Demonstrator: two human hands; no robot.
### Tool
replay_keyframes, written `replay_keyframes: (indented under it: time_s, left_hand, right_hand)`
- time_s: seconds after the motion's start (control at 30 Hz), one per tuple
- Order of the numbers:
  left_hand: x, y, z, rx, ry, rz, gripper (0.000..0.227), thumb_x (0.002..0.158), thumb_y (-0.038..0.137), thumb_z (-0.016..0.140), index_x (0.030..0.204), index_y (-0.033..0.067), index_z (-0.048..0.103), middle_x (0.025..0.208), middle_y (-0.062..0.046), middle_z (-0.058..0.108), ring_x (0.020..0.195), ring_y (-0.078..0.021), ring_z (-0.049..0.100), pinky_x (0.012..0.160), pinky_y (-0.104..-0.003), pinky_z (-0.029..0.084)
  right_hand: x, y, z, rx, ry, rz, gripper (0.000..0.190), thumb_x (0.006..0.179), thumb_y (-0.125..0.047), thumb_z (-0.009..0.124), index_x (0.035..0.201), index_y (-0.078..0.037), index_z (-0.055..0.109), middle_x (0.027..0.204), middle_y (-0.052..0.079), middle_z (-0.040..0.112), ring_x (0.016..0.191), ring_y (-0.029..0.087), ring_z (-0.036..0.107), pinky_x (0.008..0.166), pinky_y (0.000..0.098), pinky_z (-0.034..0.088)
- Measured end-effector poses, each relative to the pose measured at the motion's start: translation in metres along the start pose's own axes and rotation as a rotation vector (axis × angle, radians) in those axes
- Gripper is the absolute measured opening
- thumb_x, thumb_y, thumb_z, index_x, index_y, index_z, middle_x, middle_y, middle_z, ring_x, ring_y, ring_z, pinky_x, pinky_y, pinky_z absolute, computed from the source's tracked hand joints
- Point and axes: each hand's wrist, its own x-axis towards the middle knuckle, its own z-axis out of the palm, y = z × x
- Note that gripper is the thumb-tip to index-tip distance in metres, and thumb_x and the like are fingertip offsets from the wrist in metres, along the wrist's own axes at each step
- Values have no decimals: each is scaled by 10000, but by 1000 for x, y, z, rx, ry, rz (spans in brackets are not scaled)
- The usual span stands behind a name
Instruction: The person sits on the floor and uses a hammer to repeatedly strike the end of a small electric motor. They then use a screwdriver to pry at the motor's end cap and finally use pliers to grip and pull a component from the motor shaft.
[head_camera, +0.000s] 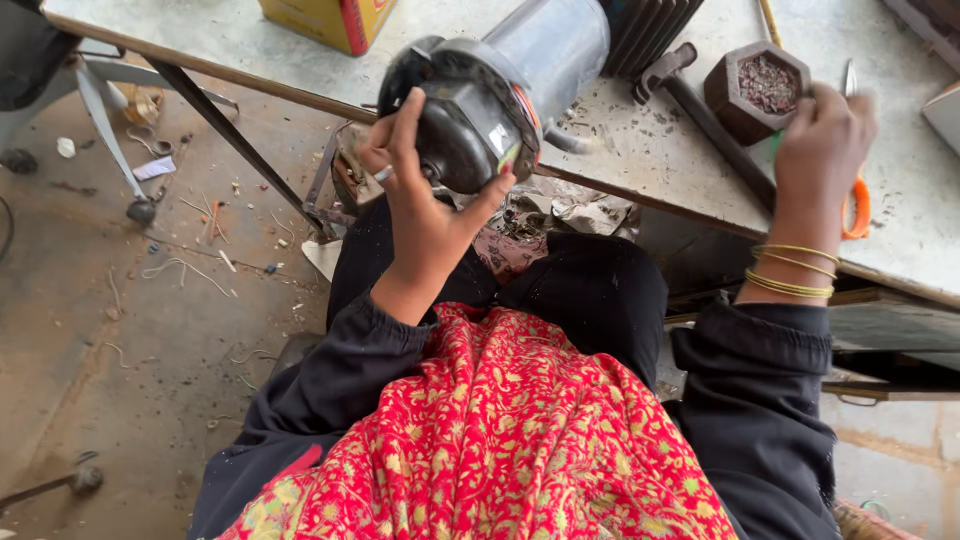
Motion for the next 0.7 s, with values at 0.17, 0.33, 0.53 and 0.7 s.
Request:
replay_keyframes:
  time_s: [0.17, 0.33, 0.53, 0.7]
  left_hand:
    - [-9, 7, 2, 34, -9, 17, 1038, 938, 370, 922, 1641, 156, 188, 1456, -215, 281, 1406, -357, 404, 1115, -433, 514]
    - [-10, 14, -11, 109, -58, 51, 1045, 869, 364, 951, 1616, 152, 252, 1473, -215, 328, 1420, -368, 433, 1138, -479, 523]
    - [8, 13, -42, 513, -289, 34, 1120, 725, 529, 1007, 1577, 235, 342, 1390, -111, 433, 1327, -334, 460, 1057, -531, 455]
    - [52, -4, -54, 458, -270, 418, 1309, 590, 563, 985, 1624, 253, 245, 1585, -246, 328, 1488, -452, 318, 1256, -584, 283]
  right_hand:
    - [10, 36, -8, -12, -131, 82, 242, 1026, -25, 591, 1207, -12, 751, 1184, 243, 663, 1129, 426, 577, 1023, 495, 434]
    - [19, 44, -8, -77, -421, 150, 349, 901, -84, 700, 1239, 1, 710, 1177, 279, 616, 1069, 437, 561, 935, 511, 430]
    - [15, 75, -20, -111, 11, 35, 286, 989, 66, 605, 1241, 37, 736, 1206, 255, 640, 1096, 376, 582, 880, 412, 493]
    - [-6, 69, -101, 386, 125, 92, 308, 1093, 15, 539, 1387, 45, 623, 1079, 155, 695, 873, 239, 624, 767, 346, 495]
